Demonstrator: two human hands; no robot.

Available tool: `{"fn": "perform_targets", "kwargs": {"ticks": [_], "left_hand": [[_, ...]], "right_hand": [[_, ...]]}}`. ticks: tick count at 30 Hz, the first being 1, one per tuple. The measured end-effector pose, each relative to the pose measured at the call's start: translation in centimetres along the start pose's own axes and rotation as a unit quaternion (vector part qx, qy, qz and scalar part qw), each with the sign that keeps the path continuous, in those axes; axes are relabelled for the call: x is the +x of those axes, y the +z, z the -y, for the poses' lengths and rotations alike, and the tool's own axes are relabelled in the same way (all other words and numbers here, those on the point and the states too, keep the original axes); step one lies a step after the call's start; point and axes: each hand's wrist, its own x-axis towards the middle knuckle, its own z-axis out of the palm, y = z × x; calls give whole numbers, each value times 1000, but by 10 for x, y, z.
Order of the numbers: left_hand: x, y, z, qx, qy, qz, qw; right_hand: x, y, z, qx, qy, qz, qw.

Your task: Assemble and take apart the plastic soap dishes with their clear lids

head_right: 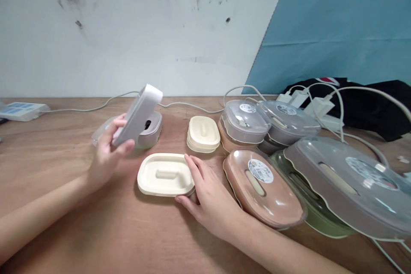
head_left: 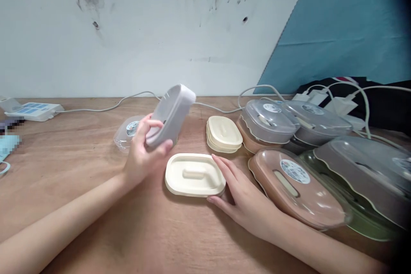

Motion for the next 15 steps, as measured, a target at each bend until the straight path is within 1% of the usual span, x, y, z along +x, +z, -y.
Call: {"fn": "perform_targets", "kwargs": {"ticks": [1,3,5,7,10,15], "left_hand": [[-8,-1,0,-37,22,36,998],[-22,-2,1,-91,80,124,985],[-29,-2,3,-104,104,190,971],[-30,-3,5,-101,84,222,966],[-27,-2,4,-79,42,249,964],[-26,-3,-2,-46,44,300,952]], "right_hand": [[0,0,0,2,-1,-3,1000],[0,0,-1,8,-5,-6,1000],[0,0,-1,15,-8,-9,1000],[0,1,-2,20,-10,-13,1000],[0,1,-4,31,-13,-18,999],[2,-4,-1,84,-14,-16,996]]}}
